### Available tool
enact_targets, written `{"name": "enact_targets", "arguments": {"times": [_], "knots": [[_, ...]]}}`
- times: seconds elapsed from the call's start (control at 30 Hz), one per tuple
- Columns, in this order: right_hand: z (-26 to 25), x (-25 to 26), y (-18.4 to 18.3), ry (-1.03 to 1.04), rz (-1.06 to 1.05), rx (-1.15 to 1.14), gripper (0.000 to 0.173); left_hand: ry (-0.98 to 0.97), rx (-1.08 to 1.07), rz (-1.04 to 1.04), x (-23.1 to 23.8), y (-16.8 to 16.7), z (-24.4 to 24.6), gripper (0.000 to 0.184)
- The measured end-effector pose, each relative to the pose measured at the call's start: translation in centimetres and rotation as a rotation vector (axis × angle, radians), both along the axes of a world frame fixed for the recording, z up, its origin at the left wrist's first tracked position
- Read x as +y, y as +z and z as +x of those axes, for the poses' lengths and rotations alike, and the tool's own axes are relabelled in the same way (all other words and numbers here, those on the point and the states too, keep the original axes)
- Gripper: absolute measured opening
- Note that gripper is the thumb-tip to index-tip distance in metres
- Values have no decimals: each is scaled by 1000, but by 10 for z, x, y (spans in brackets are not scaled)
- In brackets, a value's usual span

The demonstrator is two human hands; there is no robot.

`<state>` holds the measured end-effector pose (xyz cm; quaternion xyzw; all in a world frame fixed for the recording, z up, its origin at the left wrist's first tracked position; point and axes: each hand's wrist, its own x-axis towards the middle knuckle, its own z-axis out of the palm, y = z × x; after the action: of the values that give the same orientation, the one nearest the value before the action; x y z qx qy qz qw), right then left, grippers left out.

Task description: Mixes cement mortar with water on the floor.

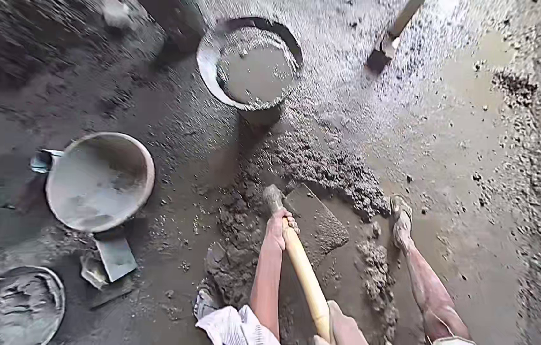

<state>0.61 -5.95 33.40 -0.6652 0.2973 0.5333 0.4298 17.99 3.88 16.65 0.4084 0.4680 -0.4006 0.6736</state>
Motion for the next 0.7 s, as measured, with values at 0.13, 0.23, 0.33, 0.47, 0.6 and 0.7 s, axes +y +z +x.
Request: {"name": "enact_targets", "arguments": {"times": [0.13, 0.23, 0.33, 0.47, 0.6, 0.7], "knots": [[96, -23, 76, -14, 73, -266, 43, -58, -274, 10, -14, 111, 130, 24], [150, -33, 101, -68, 129, -535, 41, -87, -514, 22, -21, 192, 215, 19], [197, -41, 84, -73, 132, -780, 43, -95, -698, 54, -32, 242, 282, 18], [262, -47, 11, -19, 47, -897, 53, -113, -893, 152, -44, 255, 320, 17], [319, -55, -36, -53, 31, -956, 54, -152, -1264, 145, -41, 259, 318, 16], [346, -58, -32, -54, 24, -1061, 48, -213, -1491, 82, -30, 286, 310, 15]]}}
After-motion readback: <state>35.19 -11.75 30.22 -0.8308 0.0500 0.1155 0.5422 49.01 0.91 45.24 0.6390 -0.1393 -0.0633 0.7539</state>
